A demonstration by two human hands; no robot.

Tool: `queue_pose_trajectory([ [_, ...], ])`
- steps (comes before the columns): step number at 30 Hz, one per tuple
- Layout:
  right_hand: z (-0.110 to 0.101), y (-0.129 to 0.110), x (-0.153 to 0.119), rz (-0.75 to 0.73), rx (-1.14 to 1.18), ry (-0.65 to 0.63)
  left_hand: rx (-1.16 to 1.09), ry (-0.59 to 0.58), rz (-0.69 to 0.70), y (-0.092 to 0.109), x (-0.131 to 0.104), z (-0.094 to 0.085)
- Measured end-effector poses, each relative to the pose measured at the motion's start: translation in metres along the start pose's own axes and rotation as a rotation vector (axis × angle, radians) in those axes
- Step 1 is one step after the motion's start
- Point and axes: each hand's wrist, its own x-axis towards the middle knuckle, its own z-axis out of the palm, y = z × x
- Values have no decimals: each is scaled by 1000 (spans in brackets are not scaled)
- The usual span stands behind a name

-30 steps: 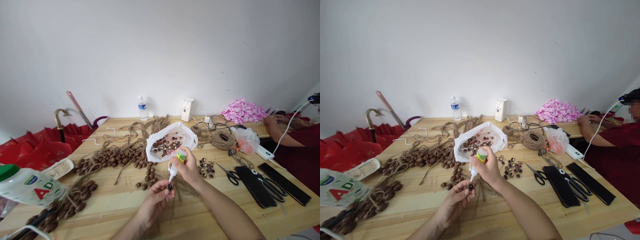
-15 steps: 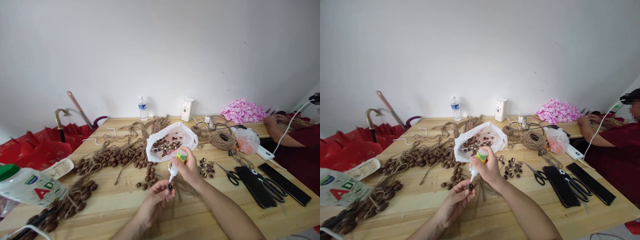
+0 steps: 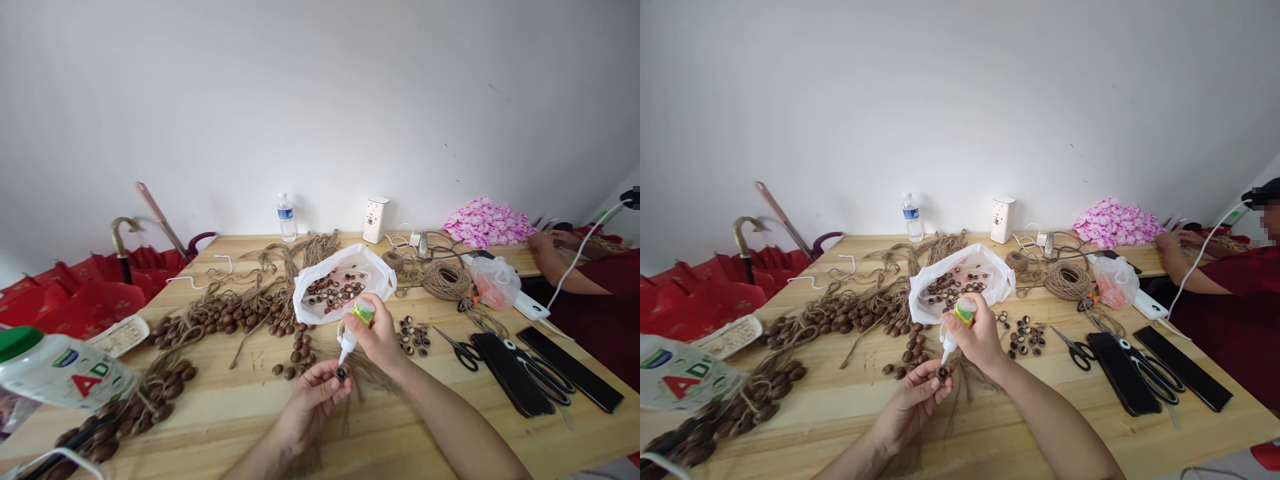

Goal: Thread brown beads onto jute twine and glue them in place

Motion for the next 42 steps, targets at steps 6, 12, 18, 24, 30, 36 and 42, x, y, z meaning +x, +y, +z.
queue_pose_trajectory([
  [6,0,0,1,-3,4,17,3,3,0,1,0,1],
  [12,-2,1,1,-11,-20,-9,9,4,4,3,-1,3],
  [18,-2,1,1,-5,2,8,8,17,3,2,1,1],
  [24,-2,0,2,3,10,-7,-2,-14,39,1,1,1],
  [30,-2,-1,2,-1,16,-6,-27,42,4,3,-1,2],
  [36,-2,0,1,4,25,-6,-65,36,8,3,0,0],
  [42,-1,-1,1,-3,39,-10,-42,19,12,1,1,0],
])
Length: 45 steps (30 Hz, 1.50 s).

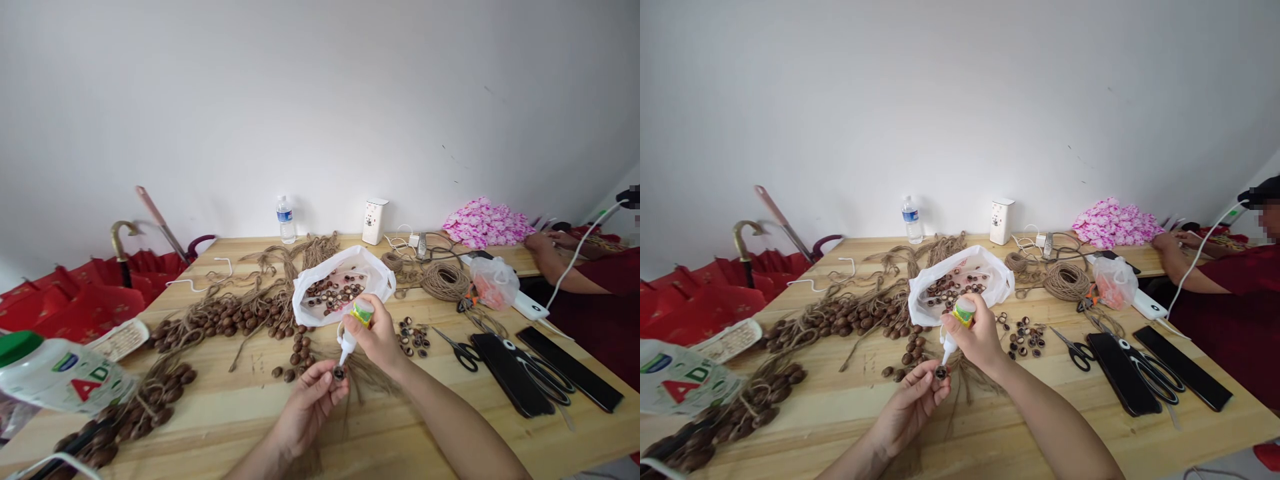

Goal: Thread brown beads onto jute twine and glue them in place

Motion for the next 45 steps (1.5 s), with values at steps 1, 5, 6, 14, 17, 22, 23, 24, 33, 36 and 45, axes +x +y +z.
queue_pose_trajectory([
  [1,0,0,0,4,8,-4,3,-2,2,0,0,0],
  [5,0,-1,0,11,4,-15,7,-12,17,0,1,0],
  [6,0,-1,0,5,-3,-15,8,-13,18,0,1,0],
  [14,1,0,0,9,-3,-15,25,-15,13,1,0,3],
  [17,0,0,0,3,-2,-20,29,-17,10,1,1,3],
  [22,-1,0,0,-6,3,-15,28,-29,22,0,1,1],
  [23,-1,-1,0,-6,2,-15,27,-31,25,0,1,0],
  [24,-1,-1,0,-7,-1,-13,27,-32,25,0,1,0],
  [33,-1,-5,1,-9,-19,-15,30,-13,24,0,1,-2],
  [36,-1,-3,1,1,-8,-27,27,-21,36,0,1,-3],
  [45,0,-3,-1,36,11,-62,15,-1,34,0,3,-2],
])
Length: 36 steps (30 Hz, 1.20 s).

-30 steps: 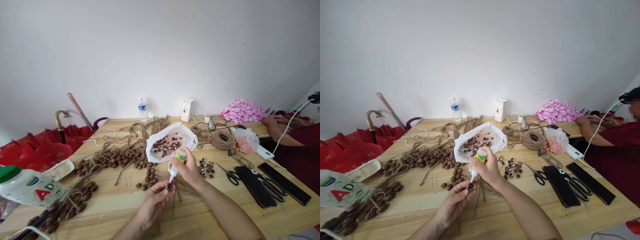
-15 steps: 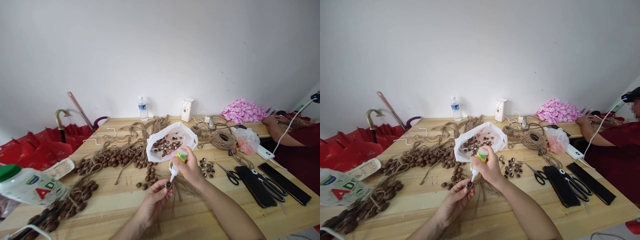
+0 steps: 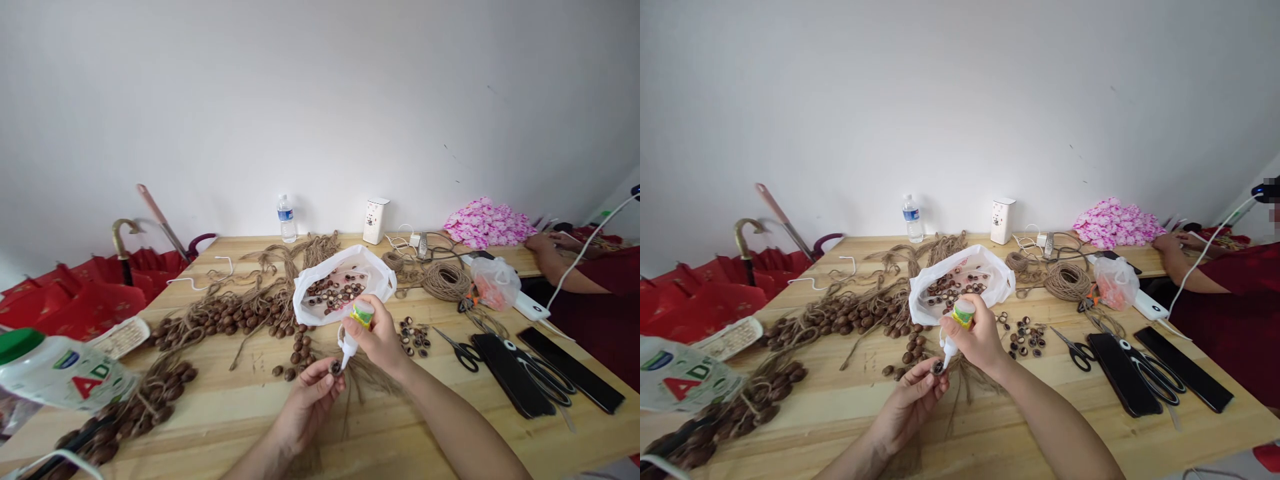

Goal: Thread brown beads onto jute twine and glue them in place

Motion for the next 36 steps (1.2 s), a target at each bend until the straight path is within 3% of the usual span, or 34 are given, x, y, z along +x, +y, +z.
queue_pose_trajectory([
  [21,1,-1,-1,-15,58,54,23,-69,-30,2,-4,4],
  [26,-1,-1,8,124,279,163,40,-93,-49,1,-5,4],
  [31,-25,-8,22,264,554,82,32,-111,-41,1,-5,3],
  [36,-72,-19,34,102,518,169,22,-95,-48,1,-5,2],
])
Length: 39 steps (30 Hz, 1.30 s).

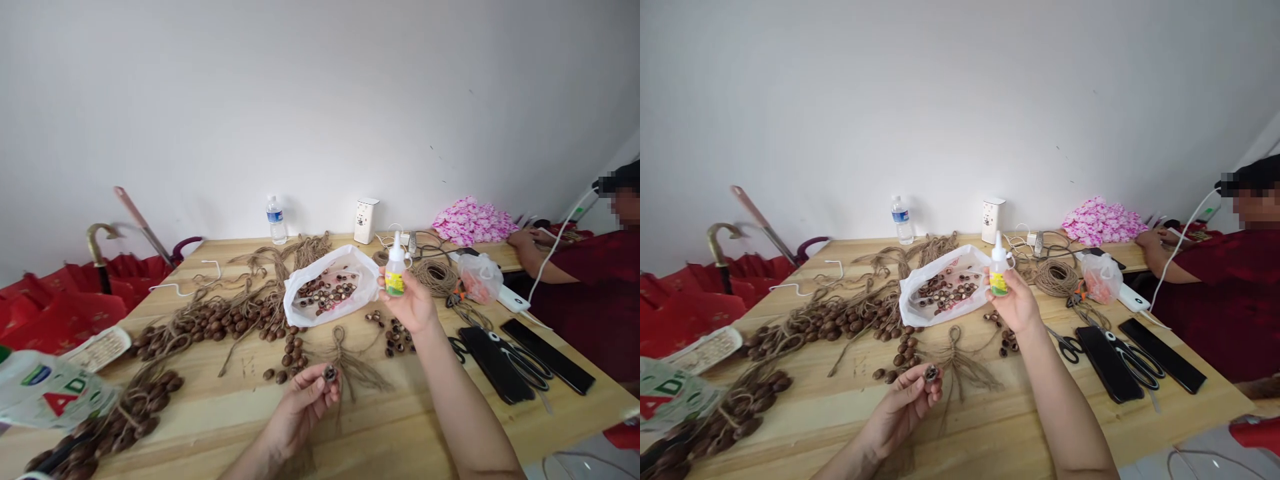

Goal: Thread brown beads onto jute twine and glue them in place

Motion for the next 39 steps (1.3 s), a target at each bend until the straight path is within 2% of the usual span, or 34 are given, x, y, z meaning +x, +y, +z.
queue_pose_trajectory([
  [2,-17,-5,8,-45,-30,19,-1,8,-7,0,0,-1],
  [5,-46,3,21,-47,-133,41,-5,28,-1,1,2,-3],
  [7,-65,16,28,-70,-331,128,-14,50,19,3,2,-3],
  [11,-98,50,36,-113,-492,264,-23,89,33,4,4,-3],
  [14,-114,74,36,-108,-677,310,-11,79,28,2,5,-4],
  [17,-120,90,33,-38,-898,291,-1,56,22,-1,5,-5],
  [20,-120,93,29,14,-1088,266,-4,58,31,0,7,-6],
  [23,-118,81,23,44,-1248,238,-13,95,57,4,8,-7],
  [27,-107,46,5,87,-1433,178,-23,148,113,13,10,-6],
  [29,-88,32,-12,81,-1488,94,-29,158,135,17,11,-7],
  [31,-60,29,-34,36,-1497,-71,-33,154,145,19,12,-8],
  [32,-45,33,-46,-1,-1478,-235,-33,149,147,20,13,-8],
  [33,-30,40,-58,-92,-1446,-562,-33,144,146,20,13,-9],
  [34,-16,50,-69,-161,-1402,-834,-31,140,143,20,13,-10],
  [35,-5,61,-80,-210,-1390,-1003,-28,138,137,19,14,-10],
  [36,3,73,-89,-246,-1433,-1078,-25,138,133,19,14,-10],
  [39,9,103,-105,-242,-1520,-1101,-13,126,124,18,14,-9],
])
